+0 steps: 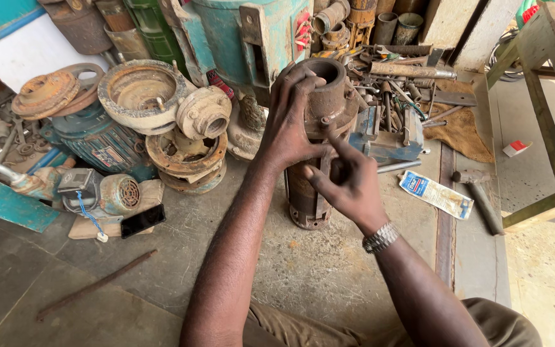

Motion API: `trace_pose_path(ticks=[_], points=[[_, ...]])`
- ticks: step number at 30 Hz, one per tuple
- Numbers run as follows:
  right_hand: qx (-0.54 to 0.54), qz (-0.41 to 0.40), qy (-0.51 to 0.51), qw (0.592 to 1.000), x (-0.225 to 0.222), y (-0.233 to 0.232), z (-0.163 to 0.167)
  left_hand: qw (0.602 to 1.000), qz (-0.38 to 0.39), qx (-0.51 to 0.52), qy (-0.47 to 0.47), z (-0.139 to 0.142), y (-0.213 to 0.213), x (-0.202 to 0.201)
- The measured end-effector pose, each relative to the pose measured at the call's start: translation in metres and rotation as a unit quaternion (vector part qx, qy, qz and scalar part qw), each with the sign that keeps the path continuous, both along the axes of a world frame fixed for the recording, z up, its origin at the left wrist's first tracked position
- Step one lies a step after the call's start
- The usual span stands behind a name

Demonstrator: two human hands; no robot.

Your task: The person sits on the floor of a repair workshop handling a rusty cylindrical pump housing. They hold and turn the housing, fit a metal ring onto its top, pick up small nuts, and use a spanner to tighten bolts on the housing.

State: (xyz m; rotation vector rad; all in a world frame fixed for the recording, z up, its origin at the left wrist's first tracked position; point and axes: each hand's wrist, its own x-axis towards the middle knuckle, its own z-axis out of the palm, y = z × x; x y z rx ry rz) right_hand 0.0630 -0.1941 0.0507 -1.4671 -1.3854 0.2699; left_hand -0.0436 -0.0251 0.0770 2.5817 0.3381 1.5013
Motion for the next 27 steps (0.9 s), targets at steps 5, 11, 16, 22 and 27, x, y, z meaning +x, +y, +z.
trace_pose_path(ticks=[5, 11, 16, 22, 27], points=[[0.065, -0.039, 0.077, 0.994, 0.003, -0.008, -0.004, 1.000, -0.020, 0.002, -0.019, 0.000, -0.002, -0.002], [0.008, 0.012, 0.004, 1.000, 0.003, -0.018, -0.008, 1.000, -0.010, 0.021, -0.016, -0.002, 0.001, -0.002], [0.002, 0.073, -0.057, 0.996, -0.004, -0.013, 0.000, 1.000, 0.016, 0.007, 0.016, -0.005, 0.004, 0.000], [0.003, 0.014, 0.011, 1.000, -0.006, -0.017, 0.010, 1.000, 0.003, 0.014, -0.013, -0.001, 0.001, -0.001], [0.018, 0.023, 0.041, 0.999, 0.004, -0.019, 0.021, 1.000, -0.017, 0.003, -0.010, 0.007, -0.008, -0.007]])
